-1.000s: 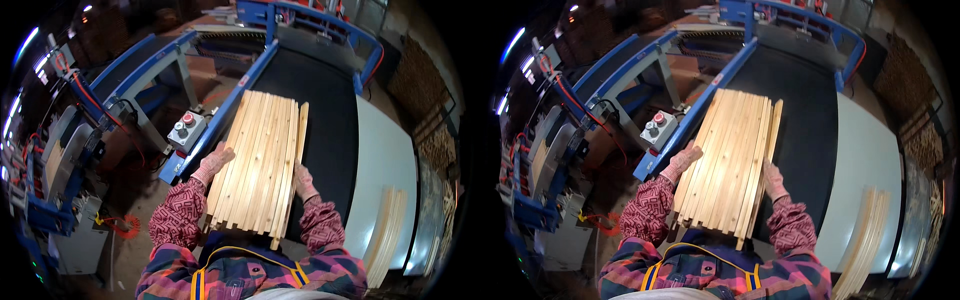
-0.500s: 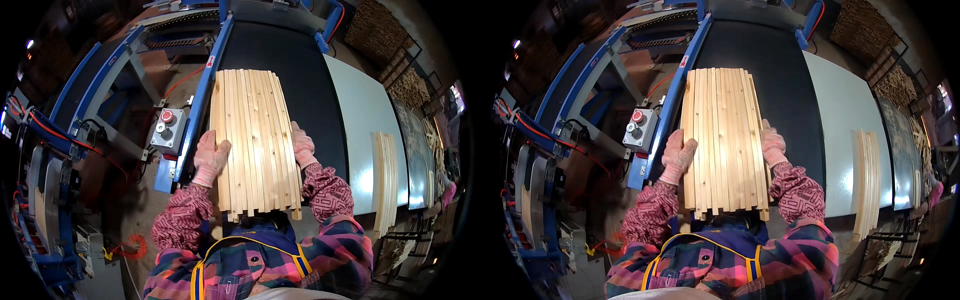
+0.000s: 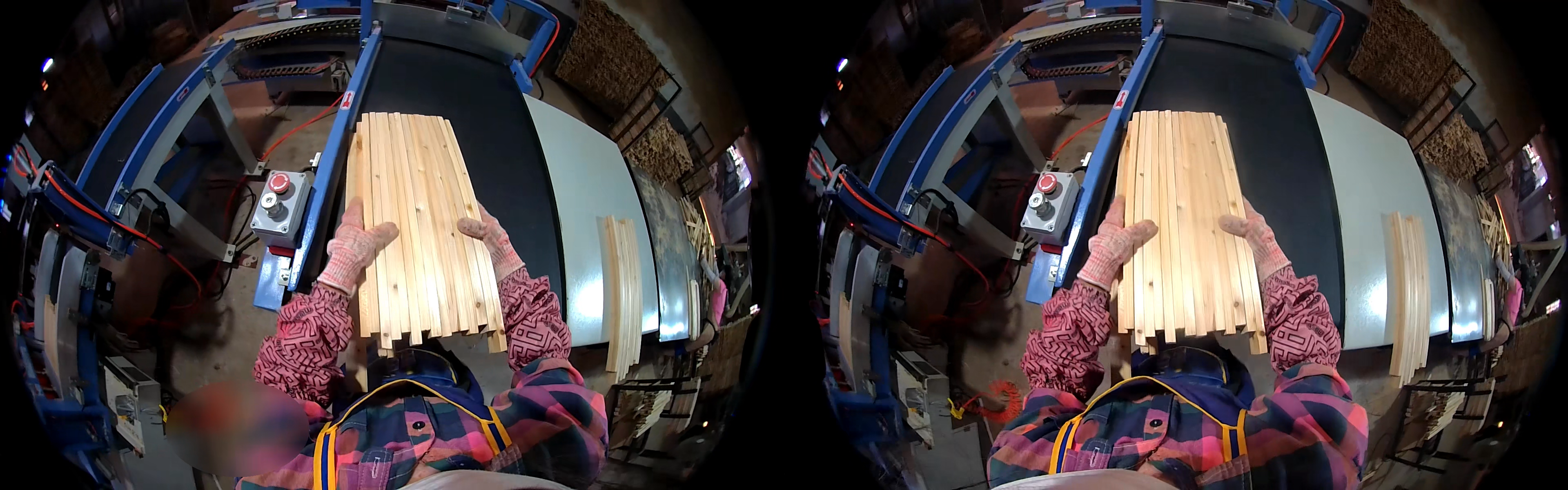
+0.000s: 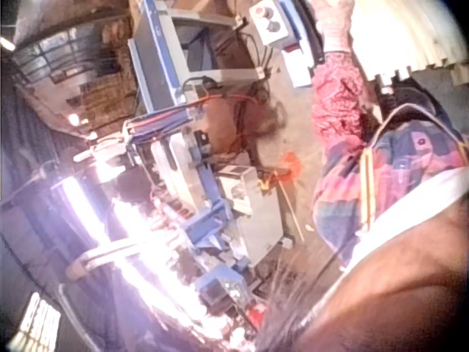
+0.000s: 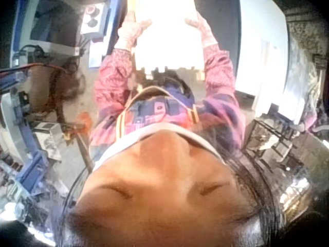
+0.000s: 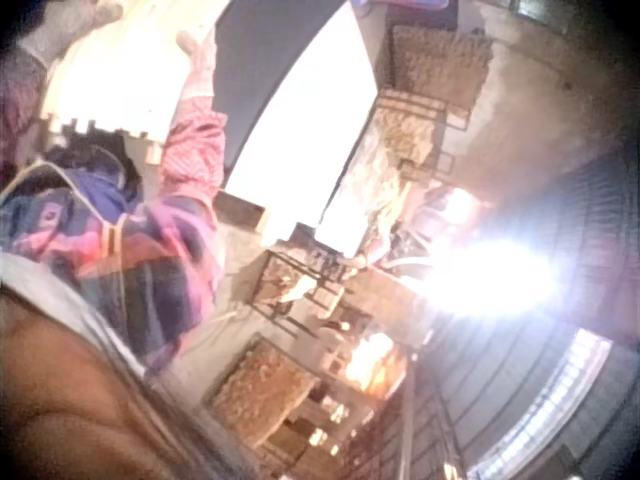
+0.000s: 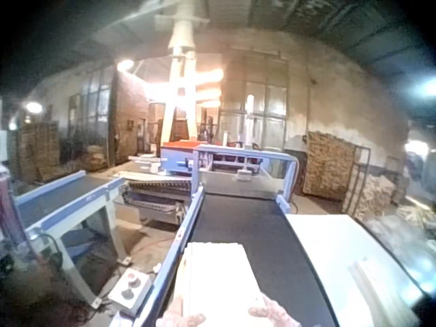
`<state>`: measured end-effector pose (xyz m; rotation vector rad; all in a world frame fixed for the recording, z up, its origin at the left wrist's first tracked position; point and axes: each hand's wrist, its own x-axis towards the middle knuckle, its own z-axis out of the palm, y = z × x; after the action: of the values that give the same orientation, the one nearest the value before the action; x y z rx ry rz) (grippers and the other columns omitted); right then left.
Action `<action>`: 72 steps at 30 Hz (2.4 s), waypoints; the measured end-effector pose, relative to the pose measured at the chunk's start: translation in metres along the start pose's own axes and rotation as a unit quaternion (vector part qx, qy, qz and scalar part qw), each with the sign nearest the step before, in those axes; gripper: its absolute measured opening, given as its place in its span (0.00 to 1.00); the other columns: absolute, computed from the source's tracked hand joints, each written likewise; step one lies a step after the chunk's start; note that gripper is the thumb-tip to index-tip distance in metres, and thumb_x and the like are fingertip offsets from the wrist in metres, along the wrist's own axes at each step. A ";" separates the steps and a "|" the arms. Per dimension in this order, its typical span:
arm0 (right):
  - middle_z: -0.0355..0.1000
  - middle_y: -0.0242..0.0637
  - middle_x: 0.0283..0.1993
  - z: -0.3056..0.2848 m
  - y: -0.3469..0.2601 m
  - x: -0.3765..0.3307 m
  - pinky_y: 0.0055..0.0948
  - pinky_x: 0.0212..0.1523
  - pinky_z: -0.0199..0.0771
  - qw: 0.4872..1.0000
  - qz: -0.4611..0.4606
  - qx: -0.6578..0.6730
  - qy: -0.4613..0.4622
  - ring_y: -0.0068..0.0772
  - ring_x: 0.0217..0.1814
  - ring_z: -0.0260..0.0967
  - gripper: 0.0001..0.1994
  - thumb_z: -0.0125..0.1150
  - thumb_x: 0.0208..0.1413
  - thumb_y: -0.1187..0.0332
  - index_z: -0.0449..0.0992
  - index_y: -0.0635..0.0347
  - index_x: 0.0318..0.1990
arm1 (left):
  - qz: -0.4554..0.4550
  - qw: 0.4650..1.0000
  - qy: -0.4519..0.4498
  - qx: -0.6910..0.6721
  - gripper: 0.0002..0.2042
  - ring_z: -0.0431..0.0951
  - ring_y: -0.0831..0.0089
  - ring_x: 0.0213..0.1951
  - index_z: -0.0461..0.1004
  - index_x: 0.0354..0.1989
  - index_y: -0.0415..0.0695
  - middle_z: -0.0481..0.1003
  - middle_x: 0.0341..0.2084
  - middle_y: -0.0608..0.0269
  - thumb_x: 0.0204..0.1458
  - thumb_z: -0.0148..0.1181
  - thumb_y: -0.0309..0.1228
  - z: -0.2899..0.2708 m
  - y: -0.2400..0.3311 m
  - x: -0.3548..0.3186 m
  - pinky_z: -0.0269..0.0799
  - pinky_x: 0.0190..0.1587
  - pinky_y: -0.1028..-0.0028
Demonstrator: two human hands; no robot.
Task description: The person gathers bundles of thin wooden sticks from a metal table and places them onto a conveyor belt. They repeatedly pick up stacks of sticks, align them, and transfer them to the moving belt, occasionally adjusting the pile with their hands.
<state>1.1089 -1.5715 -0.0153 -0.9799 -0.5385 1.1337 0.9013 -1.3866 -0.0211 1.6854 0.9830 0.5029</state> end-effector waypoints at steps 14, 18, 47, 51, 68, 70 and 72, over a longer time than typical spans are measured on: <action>0.73 0.41 0.46 -0.123 -0.082 -0.099 0.27 0.42 0.81 0.948 -0.086 0.239 -0.190 0.28 0.40 0.75 0.30 0.56 0.60 0.70 0.52 0.67 0.68 | 0.285 0.958 -0.018 0.033 0.48 0.47 0.51 0.71 0.43 0.70 0.33 0.49 0.68 0.39 0.48 0.64 0.47 0.154 0.081 -0.068 0.41 0.71 0.65; 0.68 0.34 0.38 -0.206 -0.107 -0.116 0.24 0.38 0.81 0.993 -0.088 0.078 0.006 0.22 0.33 0.70 0.30 0.53 0.61 0.70 0.51 0.66 0.69 | 0.216 0.969 -0.029 0.120 0.47 0.43 0.50 0.72 0.41 0.71 0.36 0.44 0.70 0.39 0.50 0.60 0.49 0.236 0.090 -0.055 0.37 0.72 0.64; 0.70 0.49 0.58 -0.174 0.002 -0.050 0.34 0.58 0.74 0.970 -0.008 -0.159 0.183 0.44 0.54 0.74 0.30 0.38 0.64 0.63 0.45 0.53 0.73 | -0.002 0.817 0.283 0.503 0.23 0.74 0.57 0.41 0.75 0.53 0.50 0.74 0.39 0.55 0.49 0.59 0.45 0.001 -0.013 -0.137 0.73 0.45 0.60; 0.66 0.43 0.61 -0.148 0.005 -0.045 0.30 0.57 0.72 0.979 -0.039 -0.146 0.138 0.37 0.56 0.71 0.40 0.62 0.53 0.70 0.47 0.57 0.71 | 0.192 0.839 0.308 0.404 0.28 0.73 0.60 0.49 0.73 0.55 0.43 0.73 0.46 0.55 0.47 0.62 0.46 0.012 0.004 -0.123 0.72 0.49 0.66; 0.72 0.46 0.54 -0.267 -0.043 -0.157 0.35 0.60 0.66 0.669 -0.077 -0.670 0.312 0.41 0.58 0.68 0.38 0.68 0.50 0.52 0.62 0.58 0.66 | 0.126 0.767 0.008 0.629 0.38 0.38 0.58 0.73 0.46 0.73 0.54 0.42 0.73 0.55 0.58 0.36 0.62 0.189 0.062 0.046 0.30 0.72 0.57; 0.62 0.47 0.66 -0.309 -0.072 -0.211 0.41 0.67 0.58 0.551 0.035 -0.732 0.400 0.46 0.68 0.59 0.41 0.56 0.51 0.39 0.59 0.52 0.68 | 0.097 0.749 -0.042 0.654 0.37 0.37 0.59 0.74 0.44 0.73 0.56 0.40 0.73 0.57 0.59 0.33 0.63 0.188 0.063 0.050 0.30 0.72 0.58; 0.58 0.46 0.69 -0.350 -0.105 -0.263 0.40 0.70 0.53 0.474 0.103 -0.745 0.458 0.44 0.72 0.53 0.43 0.57 0.50 0.37 0.57 0.53 0.69 | 0.078 0.735 -0.053 0.672 0.37 0.37 0.60 0.74 0.42 0.73 0.58 0.40 0.73 0.58 0.59 0.31 0.63 0.188 0.064 0.053 0.31 0.72 0.58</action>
<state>1.3401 -1.9535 -0.0696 -2.9851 -0.3890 -0.2071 1.0932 -1.4581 -0.0334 3.0470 1.1945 -0.3904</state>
